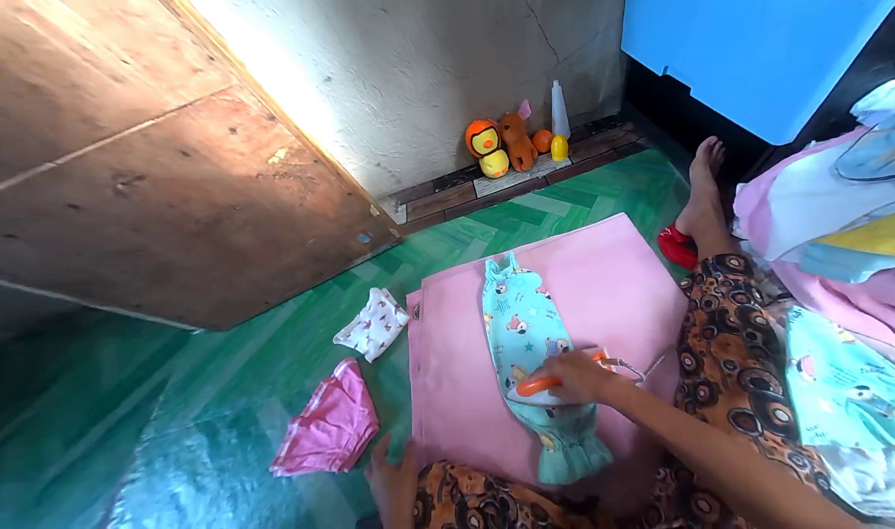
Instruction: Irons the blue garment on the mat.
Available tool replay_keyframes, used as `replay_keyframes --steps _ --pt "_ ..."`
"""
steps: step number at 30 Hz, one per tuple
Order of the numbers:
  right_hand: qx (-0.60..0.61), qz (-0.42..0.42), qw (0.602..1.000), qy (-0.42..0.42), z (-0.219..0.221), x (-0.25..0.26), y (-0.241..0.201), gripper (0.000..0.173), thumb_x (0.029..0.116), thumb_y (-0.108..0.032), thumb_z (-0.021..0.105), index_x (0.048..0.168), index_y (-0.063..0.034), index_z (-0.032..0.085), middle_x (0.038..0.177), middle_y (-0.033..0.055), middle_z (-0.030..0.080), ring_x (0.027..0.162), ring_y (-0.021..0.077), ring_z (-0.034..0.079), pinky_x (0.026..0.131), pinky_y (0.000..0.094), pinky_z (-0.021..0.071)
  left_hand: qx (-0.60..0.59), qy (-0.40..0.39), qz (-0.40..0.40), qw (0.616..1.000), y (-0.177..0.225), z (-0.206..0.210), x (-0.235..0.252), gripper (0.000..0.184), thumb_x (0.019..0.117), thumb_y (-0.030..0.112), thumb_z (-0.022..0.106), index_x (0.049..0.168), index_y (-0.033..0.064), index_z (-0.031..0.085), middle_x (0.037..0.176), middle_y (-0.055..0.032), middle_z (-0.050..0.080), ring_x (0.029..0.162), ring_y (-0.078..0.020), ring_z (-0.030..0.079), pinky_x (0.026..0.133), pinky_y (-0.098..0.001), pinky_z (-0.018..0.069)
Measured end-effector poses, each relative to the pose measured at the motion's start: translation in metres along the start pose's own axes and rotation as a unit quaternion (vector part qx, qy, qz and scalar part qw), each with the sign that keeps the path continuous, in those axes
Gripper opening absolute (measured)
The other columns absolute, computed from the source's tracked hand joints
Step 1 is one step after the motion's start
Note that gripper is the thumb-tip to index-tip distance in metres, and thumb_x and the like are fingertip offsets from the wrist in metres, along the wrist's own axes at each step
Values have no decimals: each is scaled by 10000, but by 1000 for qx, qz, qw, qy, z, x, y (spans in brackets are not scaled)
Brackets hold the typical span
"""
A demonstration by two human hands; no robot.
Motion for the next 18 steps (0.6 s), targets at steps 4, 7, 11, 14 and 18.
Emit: replay_keyframes --steps 4,7,11,14,18 --pt "1 -13 1000 0 11 -13 -1 444 997 -141 625 1424 -262 636 1315 149 681 1230 375 631 1033 622 469 20 -1 23 1000 15 4 -9 486 974 147 690 1389 -62 549 1397 -386 492 1278 -519 517 1009 -605 468" --pt "-5 -20 1000 -15 16 -21 -2 448 999 -145 627 1433 -259 628 1322 150 677 1233 376 628 1043 612 463 32 -3 32 999 16 4 -11 444 970 136 688 1350 -67 580 1385 -386 503 1282 -524 513 1015 -614 460" --pt "-7 -24 999 -22 23 -30 -2 454 997 -145 632 1433 -271 629 1297 153 682 1200 383 640 1012 614 481 45 -6 32 998 16 5 -13 398 972 140 680 1312 -59 618 1374 -369 525 1292 -516 508 1054 -625 423" --pt "-3 -26 999 -28 26 -38 -1 455 998 -144 631 1437 -266 625 1312 156 674 1217 387 628 1028 613 470 45 -8 31 999 15 5 -14 404 974 143 680 1316 -62 617 1374 -370 527 1294 -518 506 1060 -627 416" --pt "0 -34 999 -15 28 -40 2 449 990 -132 640 1419 -265 643 1309 147 680 1209 382 635 1016 617 479 42 -17 25 999 12 6 -12 415 980 160 672 1326 -60 608 1364 -364 534 1281 -511 510 1056 -629 410"
Point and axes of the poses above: each hand's wrist, its own x-axis towards the middle knuckle, its own z-axis out of the palm, y = z × x, the point moved 6 cm from there along x, towards the middle knuckle
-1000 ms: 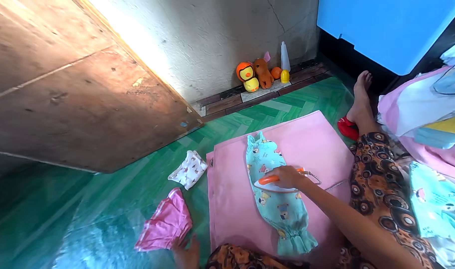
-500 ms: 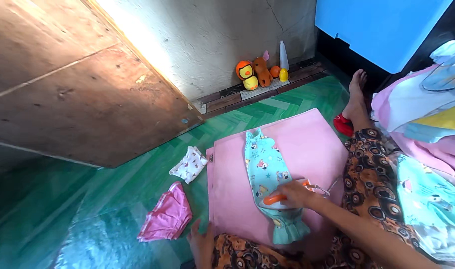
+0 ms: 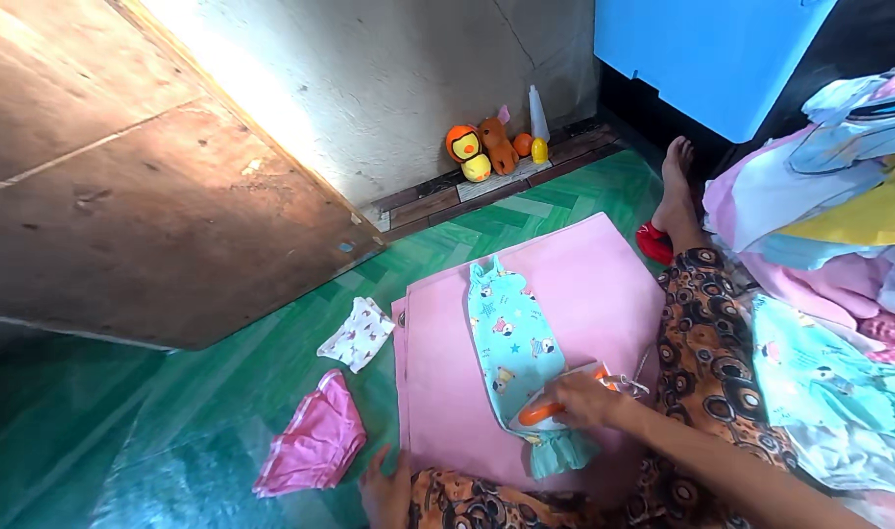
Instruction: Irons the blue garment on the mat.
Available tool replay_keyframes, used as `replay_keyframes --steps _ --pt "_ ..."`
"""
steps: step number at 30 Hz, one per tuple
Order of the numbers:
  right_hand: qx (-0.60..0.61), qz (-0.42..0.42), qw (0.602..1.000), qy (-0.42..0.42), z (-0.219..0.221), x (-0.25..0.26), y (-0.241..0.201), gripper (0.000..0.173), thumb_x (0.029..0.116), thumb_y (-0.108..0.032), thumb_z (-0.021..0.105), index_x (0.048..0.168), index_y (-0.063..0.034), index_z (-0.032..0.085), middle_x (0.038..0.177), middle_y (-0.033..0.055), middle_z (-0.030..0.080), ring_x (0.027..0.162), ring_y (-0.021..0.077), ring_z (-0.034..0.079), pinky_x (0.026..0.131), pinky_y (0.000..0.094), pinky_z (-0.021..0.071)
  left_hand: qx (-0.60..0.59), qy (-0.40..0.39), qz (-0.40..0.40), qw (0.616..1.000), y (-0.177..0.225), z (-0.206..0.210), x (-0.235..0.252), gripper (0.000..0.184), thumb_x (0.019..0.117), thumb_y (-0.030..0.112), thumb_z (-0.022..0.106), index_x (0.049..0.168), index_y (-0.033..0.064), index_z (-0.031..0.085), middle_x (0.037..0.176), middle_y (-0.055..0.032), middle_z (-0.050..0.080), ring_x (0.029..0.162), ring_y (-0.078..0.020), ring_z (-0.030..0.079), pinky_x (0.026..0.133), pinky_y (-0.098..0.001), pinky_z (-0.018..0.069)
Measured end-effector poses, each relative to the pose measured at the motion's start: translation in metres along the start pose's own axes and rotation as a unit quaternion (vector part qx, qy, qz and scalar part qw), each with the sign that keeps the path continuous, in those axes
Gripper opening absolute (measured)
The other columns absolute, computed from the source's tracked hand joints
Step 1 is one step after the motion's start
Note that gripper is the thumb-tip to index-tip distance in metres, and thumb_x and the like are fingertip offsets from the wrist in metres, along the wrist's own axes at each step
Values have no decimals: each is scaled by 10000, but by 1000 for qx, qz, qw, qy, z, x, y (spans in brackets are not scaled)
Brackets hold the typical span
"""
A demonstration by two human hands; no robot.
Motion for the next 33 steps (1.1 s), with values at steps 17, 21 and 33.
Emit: replay_keyframes --steps 17,21,33 --pt "-13 8 1000 -2 2 31 -24 486 1002 -106 613 1452 -287 610 1312 157 672 1213 392 632 982 634 493 -12 -12 -8 1000 -8 2 4 423 978 172 683 1315 -72 605 1324 -350 568 1244 -493 540 1036 -617 433" --pt "-10 21 1000 5 -3 11 -8 462 1014 -118 596 1447 -277 615 1311 154 671 1221 387 625 1012 624 476 -15 -12 -9 1000 -7 4 3 428 984 171 670 1329 -72 596 1330 -355 565 1246 -504 542 1023 -627 442" --pt "-19 12 1000 19 -9 69 -42 469 1017 -101 587 1461 -253 600 1379 165 633 1254 400 605 1010 625 478 18 -46 -3 999 -3 7 5 451 989 203 664 1338 -72 589 1334 -353 562 1240 -495 550 1022 -614 452"
Point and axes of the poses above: each hand's wrist, its own x-axis towards the middle knuckle, its own z-axis out of the palm, y = z × x, the point moved 6 cm from there along x, towards the middle knuckle
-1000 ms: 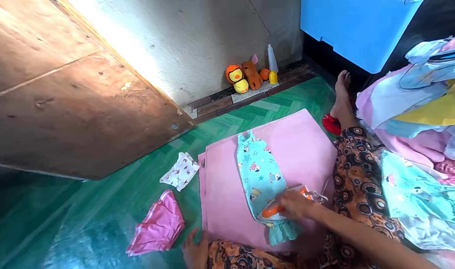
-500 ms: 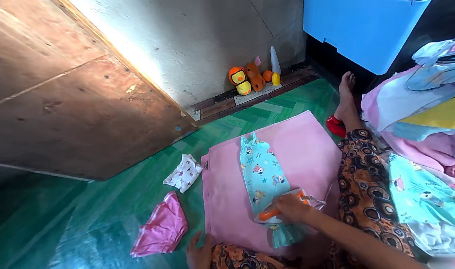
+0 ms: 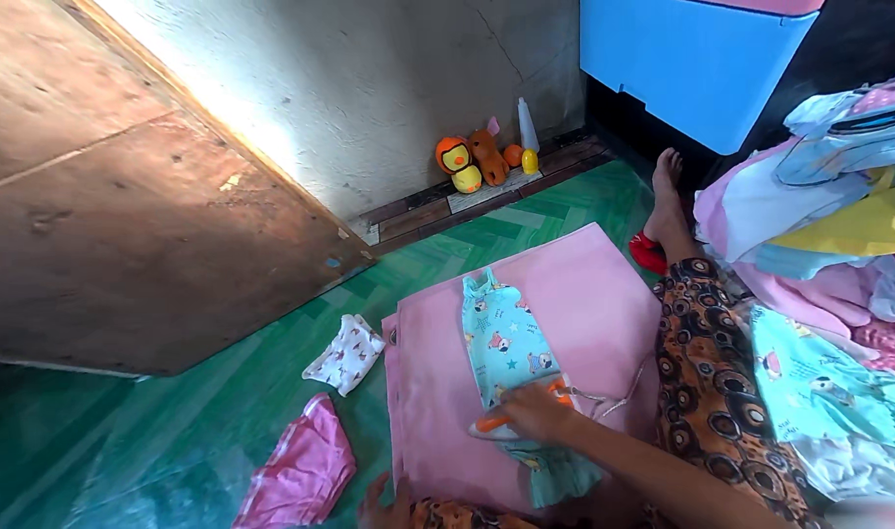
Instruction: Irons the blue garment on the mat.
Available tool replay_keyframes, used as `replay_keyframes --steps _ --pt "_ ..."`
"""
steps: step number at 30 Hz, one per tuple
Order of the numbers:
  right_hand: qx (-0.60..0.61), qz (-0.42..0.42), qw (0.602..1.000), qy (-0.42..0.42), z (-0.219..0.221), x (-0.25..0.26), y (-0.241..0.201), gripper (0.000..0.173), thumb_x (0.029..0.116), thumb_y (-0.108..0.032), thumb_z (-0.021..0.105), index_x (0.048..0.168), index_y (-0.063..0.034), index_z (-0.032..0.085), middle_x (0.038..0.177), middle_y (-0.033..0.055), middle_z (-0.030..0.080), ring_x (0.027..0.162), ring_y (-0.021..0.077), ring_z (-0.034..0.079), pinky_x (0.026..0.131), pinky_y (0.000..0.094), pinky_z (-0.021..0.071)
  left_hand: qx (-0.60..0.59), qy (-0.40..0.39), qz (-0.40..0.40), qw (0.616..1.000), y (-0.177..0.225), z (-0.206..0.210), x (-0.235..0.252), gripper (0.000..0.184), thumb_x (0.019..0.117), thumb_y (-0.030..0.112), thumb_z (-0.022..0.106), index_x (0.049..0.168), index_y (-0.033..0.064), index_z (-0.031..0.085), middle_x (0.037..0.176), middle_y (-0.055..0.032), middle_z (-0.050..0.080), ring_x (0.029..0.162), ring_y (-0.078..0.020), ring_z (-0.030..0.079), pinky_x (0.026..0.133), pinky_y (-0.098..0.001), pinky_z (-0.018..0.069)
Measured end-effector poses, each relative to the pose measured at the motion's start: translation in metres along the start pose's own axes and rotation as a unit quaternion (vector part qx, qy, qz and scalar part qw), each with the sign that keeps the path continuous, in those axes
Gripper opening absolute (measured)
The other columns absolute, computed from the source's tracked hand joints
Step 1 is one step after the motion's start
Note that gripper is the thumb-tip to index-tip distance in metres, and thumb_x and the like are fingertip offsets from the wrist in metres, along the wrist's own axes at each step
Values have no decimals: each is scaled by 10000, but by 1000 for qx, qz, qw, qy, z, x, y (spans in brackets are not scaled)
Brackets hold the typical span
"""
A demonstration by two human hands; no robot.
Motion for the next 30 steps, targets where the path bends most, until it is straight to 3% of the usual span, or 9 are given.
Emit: replay_keyframes --steps 8,18,23,30 --pt "-20 44 998 33 -35 33 16 539 992 -67 591 1484 -286 575 1390 164 628 1268 401 595 1005 632 473 13 -5 -12 1000 -2 -1 -2 435 992 216 660 1322 -63 607 1312 -343 585 1237 -499 559 1027 -634 446" --pt "5 88 994 71 -56 -31 92 461 1023 -185 597 1462 -325 599 1347 129 670 1236 363 632 1019 611 481 -1 -3 -10 1000 1 1 -3 419 992 196 652 1321 -60 611 1320 -335 584 1222 -490 570 1003 -629 466" --pt "-8 57 998 33 -45 -31 83 473 1008 -150 602 1448 -323 614 1376 103 662 1257 349 626 1023 615 481 3 -4 0 1000 2 3 1 409 997 213 650 1310 -48 623 1308 -323 595 1161 -472 612 953 -610 505" --pt "-28 26 999 35 -53 24 50 480 1021 -122 562 1468 -294 598 1353 138 663 1253 359 619 1028 593 475 4 -12 -10 1000 6 2 0 398 995 204 647 1301 -50 633 1293 -319 603 1087 -444 647 916 -580 528"
Point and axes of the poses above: each hand's wrist, its own x-axis towards the middle knuckle, its own z-axis out of the palm, y = z × x, the point moved 6 cm from there along x, towards the middle knuckle
